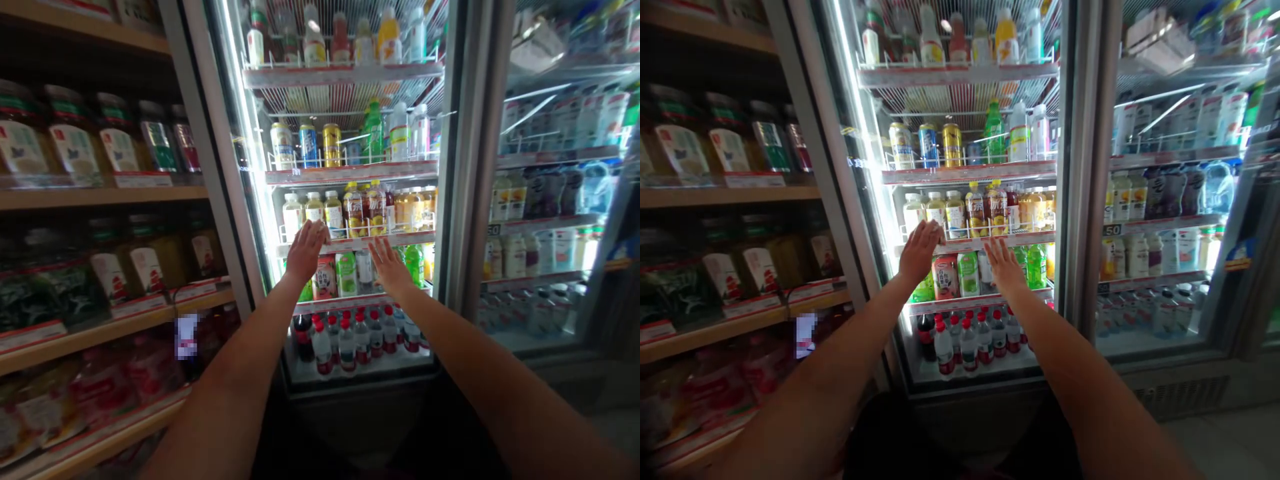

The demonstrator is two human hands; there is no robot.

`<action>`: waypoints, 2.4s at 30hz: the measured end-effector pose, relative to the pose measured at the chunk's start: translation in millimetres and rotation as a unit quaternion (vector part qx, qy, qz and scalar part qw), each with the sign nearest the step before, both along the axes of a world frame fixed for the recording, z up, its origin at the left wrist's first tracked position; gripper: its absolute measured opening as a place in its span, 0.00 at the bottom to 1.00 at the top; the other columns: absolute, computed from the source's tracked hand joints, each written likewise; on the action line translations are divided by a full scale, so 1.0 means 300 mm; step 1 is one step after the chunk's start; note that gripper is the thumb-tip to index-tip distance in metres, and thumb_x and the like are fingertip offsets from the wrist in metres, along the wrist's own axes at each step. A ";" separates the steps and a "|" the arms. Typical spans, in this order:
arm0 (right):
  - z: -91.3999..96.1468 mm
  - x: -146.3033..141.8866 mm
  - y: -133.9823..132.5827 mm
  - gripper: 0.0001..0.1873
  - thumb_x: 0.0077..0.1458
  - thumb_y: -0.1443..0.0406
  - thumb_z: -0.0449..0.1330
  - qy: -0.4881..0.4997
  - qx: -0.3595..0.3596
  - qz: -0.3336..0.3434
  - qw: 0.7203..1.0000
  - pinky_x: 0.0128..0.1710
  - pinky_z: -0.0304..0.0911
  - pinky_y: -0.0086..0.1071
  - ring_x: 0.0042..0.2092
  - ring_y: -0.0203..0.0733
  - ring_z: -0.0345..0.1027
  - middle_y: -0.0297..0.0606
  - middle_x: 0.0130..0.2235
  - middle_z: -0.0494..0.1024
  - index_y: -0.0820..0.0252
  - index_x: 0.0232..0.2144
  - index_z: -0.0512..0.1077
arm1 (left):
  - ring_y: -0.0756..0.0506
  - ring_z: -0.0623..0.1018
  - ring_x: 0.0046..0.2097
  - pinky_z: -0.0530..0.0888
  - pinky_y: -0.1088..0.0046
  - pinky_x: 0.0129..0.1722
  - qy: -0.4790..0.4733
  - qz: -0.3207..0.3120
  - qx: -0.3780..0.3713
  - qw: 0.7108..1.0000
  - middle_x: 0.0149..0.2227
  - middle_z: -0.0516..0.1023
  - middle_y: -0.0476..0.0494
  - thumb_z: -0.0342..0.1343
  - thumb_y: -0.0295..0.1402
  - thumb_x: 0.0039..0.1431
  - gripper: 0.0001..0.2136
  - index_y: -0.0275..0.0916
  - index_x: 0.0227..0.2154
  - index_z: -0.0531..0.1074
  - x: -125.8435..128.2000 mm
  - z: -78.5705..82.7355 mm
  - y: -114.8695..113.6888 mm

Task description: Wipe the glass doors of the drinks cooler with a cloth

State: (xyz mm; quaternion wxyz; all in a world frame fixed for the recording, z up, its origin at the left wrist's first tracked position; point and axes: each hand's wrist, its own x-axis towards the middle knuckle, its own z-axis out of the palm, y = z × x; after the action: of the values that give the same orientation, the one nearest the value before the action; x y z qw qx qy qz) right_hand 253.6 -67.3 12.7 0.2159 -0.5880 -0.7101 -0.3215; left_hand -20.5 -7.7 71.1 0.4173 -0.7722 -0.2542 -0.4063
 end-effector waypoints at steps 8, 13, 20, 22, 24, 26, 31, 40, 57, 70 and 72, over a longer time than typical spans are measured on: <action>-0.003 0.001 0.007 0.65 0.50 0.65 0.70 0.001 0.003 0.005 1.000 0.70 0.47 0.57 0.73 0.56 0.17 0.42 0.73 0.21 0.57 0.72 0.26 | 0.39 0.50 0.73 0.62 0.51 0.68 0.077 -0.021 0.006 0.997 0.67 0.64 0.36 0.45 0.19 0.64 0.27 0.39 0.66 0.61 -0.103 -0.038 0.011; 0.004 -0.005 0.003 0.66 0.48 0.66 0.71 0.006 -0.009 -0.009 1.000 0.70 0.46 0.57 0.73 0.56 0.16 0.45 0.73 0.23 0.59 0.72 0.27 | 0.37 0.50 0.73 0.62 0.48 0.68 0.008 0.006 -0.012 1.000 0.68 0.62 0.34 0.44 0.20 0.65 0.27 0.38 0.66 0.60 -0.146 -0.071 0.014; 0.018 -0.016 -0.015 0.65 0.48 0.66 0.71 0.002 -0.029 -0.026 0.999 0.71 0.45 0.55 0.73 0.55 0.16 0.43 0.73 0.24 0.60 0.72 0.31 | 0.37 0.47 0.73 0.60 0.48 0.69 -0.031 0.001 -0.015 0.999 0.71 0.57 0.40 0.40 0.19 0.66 0.30 0.43 0.70 0.52 -0.207 -0.135 0.013; 0.023 -0.018 -0.023 0.65 0.48 0.65 0.71 0.002 -0.030 -0.030 0.999 0.71 0.44 0.55 0.73 0.55 0.16 0.43 0.73 0.25 0.60 0.72 0.31 | 0.35 0.42 0.73 0.57 0.45 0.70 -0.053 0.003 -0.014 0.998 0.72 0.53 0.38 0.40 0.19 0.65 0.32 0.41 0.71 0.49 -0.191 -0.160 0.012; 0.029 -0.021 -0.030 0.65 0.48 0.65 0.71 0.003 -0.034 -0.036 0.999 0.71 0.44 0.55 0.73 0.55 0.17 0.42 0.73 0.25 0.60 0.73 0.31 | 0.38 0.47 0.73 0.60 0.51 0.70 -0.013 -0.015 -0.019 1.000 0.70 0.59 0.41 0.42 0.18 0.63 0.31 0.44 0.69 0.54 -0.153 -0.208 0.002; 0.034 -0.022 -0.034 0.65 0.48 0.65 0.72 0.004 -0.037 -0.037 0.999 0.71 0.43 0.54 0.74 0.56 0.18 0.43 0.74 0.26 0.60 0.73 0.32 | 0.42 0.58 0.71 0.65 0.58 0.68 0.089 -0.051 -0.026 0.994 0.66 0.67 0.44 0.46 0.19 0.63 0.29 0.47 0.65 0.61 -0.106 -0.264 -0.012; 0.029 -0.013 -0.027 0.67 0.48 0.66 0.72 0.009 -0.030 -0.015 0.999 0.71 0.43 0.53 0.73 0.54 0.16 0.43 0.74 0.26 0.58 0.72 0.28 | 0.39 0.59 0.70 0.65 0.52 0.66 0.123 -0.061 -0.034 0.990 0.66 0.66 0.37 0.50 0.22 0.63 0.25 0.41 0.63 0.66 0.018 -0.331 -0.026; 0.016 0.006 -0.011 0.70 0.48 0.65 0.72 0.014 -0.019 0.009 1.000 0.71 0.44 0.55 0.73 0.53 0.13 0.41 0.73 0.23 0.56 0.71 0.22 | 0.41 0.66 0.67 0.73 0.59 0.61 0.143 -0.135 -0.033 0.980 0.59 0.74 0.38 0.53 0.27 0.68 0.13 0.42 0.52 0.74 0.189 -0.290 -0.021; 0.029 -0.004 -0.028 0.61 0.52 0.70 0.68 0.026 -0.023 0.005 0.999 0.71 0.42 0.55 0.73 0.52 0.16 0.43 0.74 0.27 0.58 0.72 0.30 | 0.42 0.68 0.66 0.68 0.56 0.64 0.201 -0.131 -0.031 0.970 0.58 0.76 0.39 0.51 0.28 0.69 0.12 0.39 0.52 0.74 0.272 -0.246 -0.045; 0.004 0.014 0.003 0.69 0.49 0.67 0.71 0.020 -0.003 0.030 0.999 0.71 0.43 0.58 0.73 0.55 0.13 0.41 0.73 0.21 0.56 0.71 0.21 | 0.46 0.68 0.65 0.69 0.61 0.63 0.220 -0.145 -0.075 0.962 0.58 0.76 0.46 0.50 0.29 0.71 0.14 0.44 0.55 0.73 0.102 -0.345 -0.036; 0.004 0.014 0.003 0.69 0.49 0.67 0.71 0.017 -0.002 0.030 0.999 0.71 0.43 0.58 0.73 0.55 0.14 0.41 0.73 0.22 0.57 0.71 0.21 | 0.45 0.68 0.66 0.69 0.61 0.64 0.199 -0.149 -0.069 0.966 0.58 0.76 0.46 0.50 0.29 0.71 0.14 0.44 0.55 0.73 0.085 -0.332 -0.037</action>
State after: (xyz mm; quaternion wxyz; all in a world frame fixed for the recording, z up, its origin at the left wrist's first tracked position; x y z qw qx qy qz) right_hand 257.9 -66.5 13.8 0.2364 -0.5722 -0.7245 -0.3030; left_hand 5.1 -18.9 -28.6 0.3402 -0.8933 -0.0759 -0.2836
